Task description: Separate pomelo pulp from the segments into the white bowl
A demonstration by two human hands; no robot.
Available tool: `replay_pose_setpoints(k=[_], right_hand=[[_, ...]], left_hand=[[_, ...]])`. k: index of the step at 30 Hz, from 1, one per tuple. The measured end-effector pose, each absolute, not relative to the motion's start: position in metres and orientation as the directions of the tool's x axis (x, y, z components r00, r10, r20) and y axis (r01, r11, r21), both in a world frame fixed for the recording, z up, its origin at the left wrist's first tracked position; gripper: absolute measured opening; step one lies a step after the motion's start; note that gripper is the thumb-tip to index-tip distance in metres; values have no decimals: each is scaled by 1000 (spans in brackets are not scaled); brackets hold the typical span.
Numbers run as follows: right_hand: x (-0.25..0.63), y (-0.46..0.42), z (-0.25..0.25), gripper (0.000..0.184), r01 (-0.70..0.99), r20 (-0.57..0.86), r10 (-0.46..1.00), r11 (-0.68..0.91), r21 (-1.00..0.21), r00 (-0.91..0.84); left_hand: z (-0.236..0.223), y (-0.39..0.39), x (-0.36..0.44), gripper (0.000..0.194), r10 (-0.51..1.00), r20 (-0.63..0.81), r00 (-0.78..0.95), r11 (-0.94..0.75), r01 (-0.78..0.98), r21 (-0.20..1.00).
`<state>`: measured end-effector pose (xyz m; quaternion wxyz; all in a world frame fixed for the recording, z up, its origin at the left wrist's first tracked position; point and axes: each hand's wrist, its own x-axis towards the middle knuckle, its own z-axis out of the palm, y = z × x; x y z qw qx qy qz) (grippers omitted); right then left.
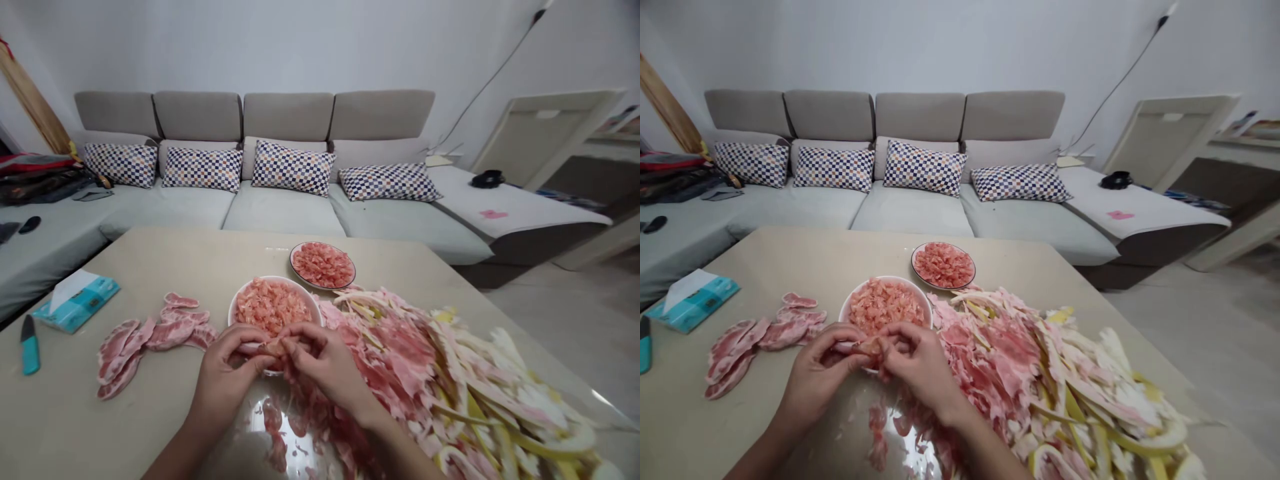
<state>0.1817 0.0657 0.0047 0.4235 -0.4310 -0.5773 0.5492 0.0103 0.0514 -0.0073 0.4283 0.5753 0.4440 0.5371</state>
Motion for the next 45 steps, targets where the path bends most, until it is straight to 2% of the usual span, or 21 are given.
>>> replay_pose_setpoints(k=[3, 5, 7, 11, 13, 22, 27, 32, 35, 38, 41, 45], right_hand=[[185, 71, 2, 29, -104, -87, 928, -133, -986, -363], [187, 73, 0, 33, -134, -111, 910, -178, -975, -400], [187, 73, 0, 36, -108, -114, 909, -170, -980, -401], [184, 69, 2, 31, 83, -11, 965, 12, -996, -264], [184, 67, 2, 29, 121, 11, 975, 39, -992, -224], [186, 72, 1, 35, -108, -50, 961, -82, -991, -273], [186, 73, -2, 36, -175, -57, 959, -108, -979, -276], [185, 72, -4, 37, -227, -59, 971, -113, -967, -233], [183, 71, -5, 35, -139, -7, 983, -33, -990, -183], [182, 70, -5, 26, 70, 140, 987, 146, -987, -82], [182, 68, -6, 19, 254, 280, 960, 277, -927, -27], [181, 67, -9, 19, 283, 315, 949, 303, -910, -2]], left_hand=[[-10, 55, 10, 18, 995, 85, 58, -78, -112, 991], [-11, 57, 10, 18, 996, 62, 61, -54, -126, 991], [-11, 57, 10, 18, 995, 95, 33, -93, -60, 994], [-8, 53, 10, 17, 969, 247, 3, -244, 174, 954], [-6, 52, 10, 16, 961, 276, 16, -273, 215, 938], [-12, 56, 9, 17, 992, 120, -40, -116, 87, 989], [-9, 56, 10, 18, 999, 44, -26, -45, -35, 998], [-4, 54, 11, 19, 1000, 25, 5, -24, -75, 997], [-5, 54, 10, 18, 999, 9, 52, -4, -86, 996], [-7, 54, 8, 21, 996, -3, 91, 9, -67, 998], [-6, 54, 7, 30, 995, 21, 97, -22, 10, 1000], [-3, 54, 6, 30, 982, 122, 141, -146, 172, 974]])
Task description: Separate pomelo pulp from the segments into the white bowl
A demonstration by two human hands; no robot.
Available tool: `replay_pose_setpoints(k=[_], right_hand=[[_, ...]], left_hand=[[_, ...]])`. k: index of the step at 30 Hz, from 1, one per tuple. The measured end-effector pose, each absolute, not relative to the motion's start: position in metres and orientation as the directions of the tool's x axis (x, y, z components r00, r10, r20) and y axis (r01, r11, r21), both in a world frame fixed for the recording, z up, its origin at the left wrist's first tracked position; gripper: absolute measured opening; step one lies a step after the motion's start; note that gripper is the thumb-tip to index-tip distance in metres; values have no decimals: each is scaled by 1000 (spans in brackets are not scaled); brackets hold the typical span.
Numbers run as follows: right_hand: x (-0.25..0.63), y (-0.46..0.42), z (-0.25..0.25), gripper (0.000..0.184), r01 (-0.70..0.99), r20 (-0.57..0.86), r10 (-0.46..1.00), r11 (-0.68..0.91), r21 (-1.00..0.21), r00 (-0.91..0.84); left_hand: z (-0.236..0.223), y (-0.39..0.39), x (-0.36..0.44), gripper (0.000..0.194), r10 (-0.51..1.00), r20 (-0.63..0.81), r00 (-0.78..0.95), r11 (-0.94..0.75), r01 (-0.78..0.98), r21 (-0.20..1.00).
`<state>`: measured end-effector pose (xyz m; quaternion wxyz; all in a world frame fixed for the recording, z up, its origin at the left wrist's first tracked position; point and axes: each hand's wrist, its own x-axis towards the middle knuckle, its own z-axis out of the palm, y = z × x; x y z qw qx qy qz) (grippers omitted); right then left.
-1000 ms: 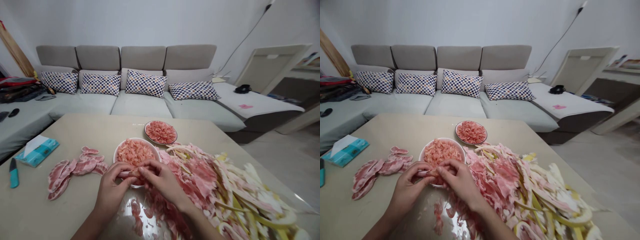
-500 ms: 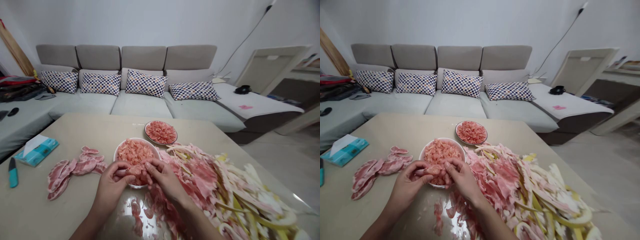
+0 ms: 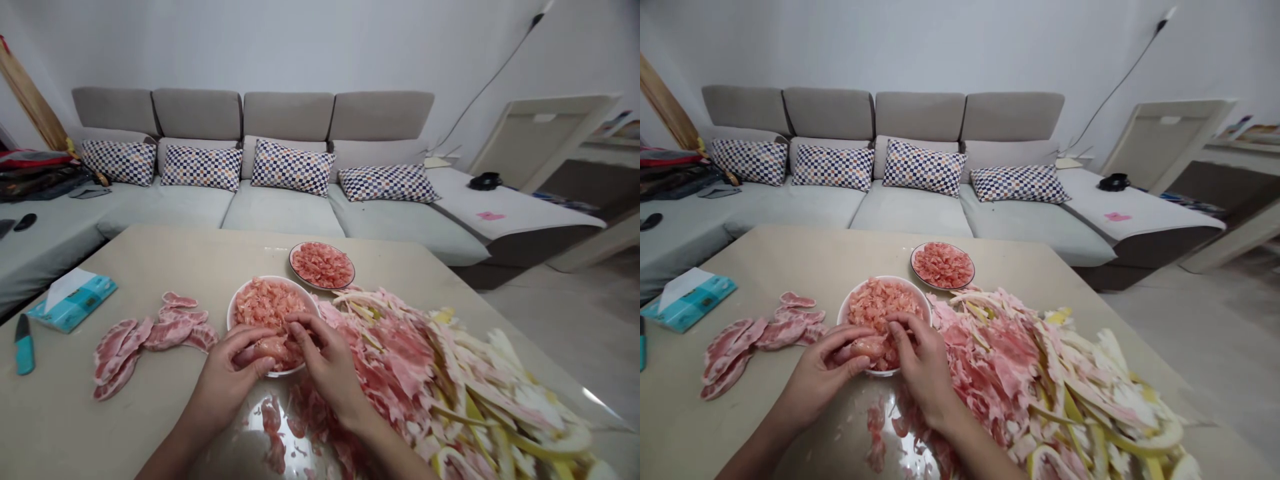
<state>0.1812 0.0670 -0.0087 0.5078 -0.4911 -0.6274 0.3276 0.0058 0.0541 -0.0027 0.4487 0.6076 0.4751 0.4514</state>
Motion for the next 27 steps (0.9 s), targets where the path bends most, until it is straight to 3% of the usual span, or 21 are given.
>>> replay_pose_setpoints(k=[9, 13, 20, 27], right_hand=[[185, 75, -12, 27, 40, 165, 981, 162, -986, 100], [187, 75, -8, 29, -22, 128, 991, 129, -991, 39], [188, 70, 1, 24, 237, 283, 958, 286, -928, -46], [187, 61, 10, 20, 216, 151, 970, 191, -958, -189]], left_hand=[[-2, 53, 7, 25, 983, 65, 172, -84, 100, 991], [-2, 53, 8, 26, 985, 18, 170, -21, 20, 1000], [-3, 56, 6, 31, 980, -44, 195, 63, -92, 994], [-4, 55, 5, 37, 981, -109, 161, 148, -257, 955]])
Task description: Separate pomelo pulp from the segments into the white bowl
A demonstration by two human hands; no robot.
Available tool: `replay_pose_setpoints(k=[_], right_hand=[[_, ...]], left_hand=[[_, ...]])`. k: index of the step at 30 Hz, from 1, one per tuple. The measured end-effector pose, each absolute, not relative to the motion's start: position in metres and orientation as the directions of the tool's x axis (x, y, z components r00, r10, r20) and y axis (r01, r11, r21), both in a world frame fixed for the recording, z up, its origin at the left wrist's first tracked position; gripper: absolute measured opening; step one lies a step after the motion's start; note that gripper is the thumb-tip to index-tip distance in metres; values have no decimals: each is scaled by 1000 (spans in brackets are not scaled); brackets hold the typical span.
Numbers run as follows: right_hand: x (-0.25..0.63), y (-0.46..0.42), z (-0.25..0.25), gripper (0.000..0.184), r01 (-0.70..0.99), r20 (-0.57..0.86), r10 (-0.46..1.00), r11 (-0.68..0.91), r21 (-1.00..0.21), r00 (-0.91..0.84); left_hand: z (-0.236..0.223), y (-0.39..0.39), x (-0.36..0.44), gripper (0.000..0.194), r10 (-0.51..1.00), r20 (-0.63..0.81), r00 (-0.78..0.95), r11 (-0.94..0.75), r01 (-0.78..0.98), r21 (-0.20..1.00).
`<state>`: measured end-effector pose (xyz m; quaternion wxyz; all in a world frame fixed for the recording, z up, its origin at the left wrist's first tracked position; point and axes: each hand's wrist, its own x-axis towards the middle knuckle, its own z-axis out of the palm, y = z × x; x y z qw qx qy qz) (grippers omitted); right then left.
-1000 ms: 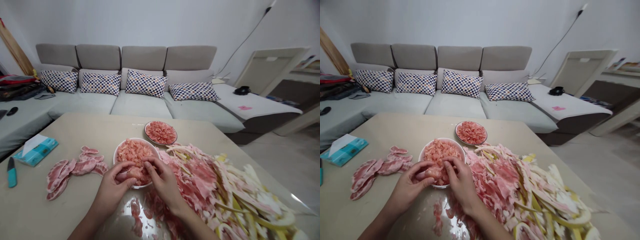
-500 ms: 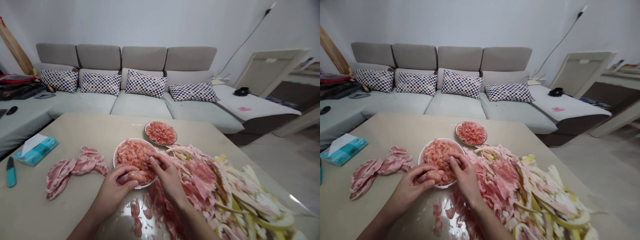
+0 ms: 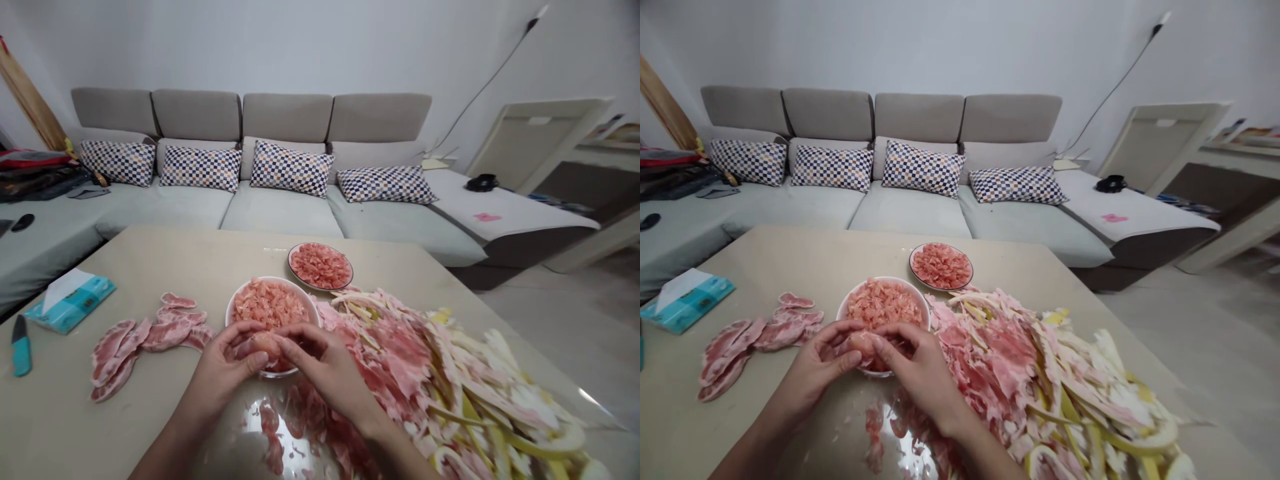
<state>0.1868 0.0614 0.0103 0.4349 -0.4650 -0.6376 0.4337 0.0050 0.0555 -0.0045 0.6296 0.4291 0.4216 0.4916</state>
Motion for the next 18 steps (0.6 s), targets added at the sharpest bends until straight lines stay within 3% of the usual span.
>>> replay_pose_setpoints(k=[3, 9, 14, 18], right_hand=[[186, 61, 10, 25, 162, 113, 973, 147, -976, -202], [185, 62, 8, 34, -128, -17, 952, -59, -990, -305], [181, 58, 7, 34, -119, 21, 959, -13, -993, -283], [174, 50, 10, 33, -34, 77, 964, 71, -997, -254]], left_hand=[[-5, 56, 4, 38, 975, -136, 173, 184, -304, 935], [-7, 56, 4, 36, 968, -81, 238, 150, -288, 946], [-6, 50, 10, 48, 982, 25, 187, -13, -66, 998], [-2, 42, 14, 55, 981, 183, 68, -194, 247, 950]])
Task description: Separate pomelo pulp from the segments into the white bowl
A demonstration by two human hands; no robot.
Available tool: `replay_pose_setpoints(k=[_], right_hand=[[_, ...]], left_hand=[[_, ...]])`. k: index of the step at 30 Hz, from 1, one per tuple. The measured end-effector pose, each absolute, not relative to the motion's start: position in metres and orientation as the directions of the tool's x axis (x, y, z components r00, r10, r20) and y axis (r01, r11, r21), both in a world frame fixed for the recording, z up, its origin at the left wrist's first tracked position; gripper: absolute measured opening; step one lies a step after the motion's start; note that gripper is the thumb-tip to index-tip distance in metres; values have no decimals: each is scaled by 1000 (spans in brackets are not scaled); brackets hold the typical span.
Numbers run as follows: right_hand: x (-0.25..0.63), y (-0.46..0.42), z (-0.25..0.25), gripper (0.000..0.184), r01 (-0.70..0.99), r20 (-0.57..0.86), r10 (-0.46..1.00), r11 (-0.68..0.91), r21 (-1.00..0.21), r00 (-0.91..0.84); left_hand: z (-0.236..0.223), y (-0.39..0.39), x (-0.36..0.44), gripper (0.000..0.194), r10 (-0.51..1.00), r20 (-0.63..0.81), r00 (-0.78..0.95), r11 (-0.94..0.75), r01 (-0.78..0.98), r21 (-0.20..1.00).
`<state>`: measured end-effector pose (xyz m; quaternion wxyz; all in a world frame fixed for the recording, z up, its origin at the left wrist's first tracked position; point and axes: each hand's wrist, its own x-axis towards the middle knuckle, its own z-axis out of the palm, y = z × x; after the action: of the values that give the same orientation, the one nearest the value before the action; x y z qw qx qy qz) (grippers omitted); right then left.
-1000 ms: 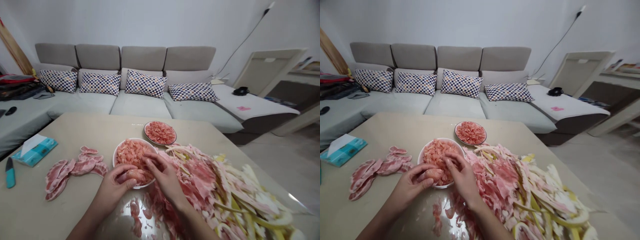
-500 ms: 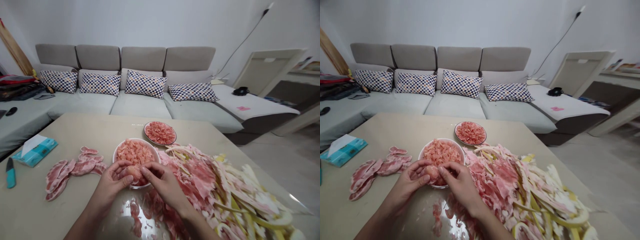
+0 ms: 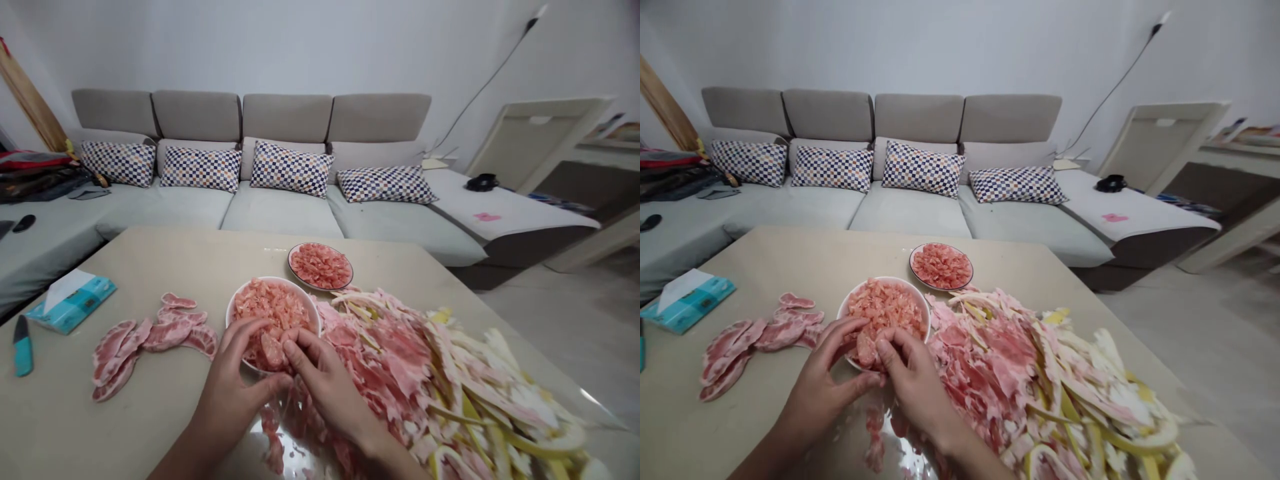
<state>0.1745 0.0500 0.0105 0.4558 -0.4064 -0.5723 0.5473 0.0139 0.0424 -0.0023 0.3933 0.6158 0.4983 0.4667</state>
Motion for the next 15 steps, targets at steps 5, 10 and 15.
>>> replay_pose_setpoints(k=[5, 10, 15], right_hand=[[170, 42, 15, 34, -14, 100, 955, 100, -995, -278], [173, 40, 13, 35, -65, 32, 954, 13, -998, -299], [176, 41, 13, 33, -117, 0, 955, -37, -992, -298]], left_hand=[[1, 39, 17, 35, 985, 135, 111, -147, 110, 983], [2, 41, 18, 34, 988, -30, 154, 58, -174, 983], [5, 43, 14, 30, 985, -49, 165, 84, -215, 973]])
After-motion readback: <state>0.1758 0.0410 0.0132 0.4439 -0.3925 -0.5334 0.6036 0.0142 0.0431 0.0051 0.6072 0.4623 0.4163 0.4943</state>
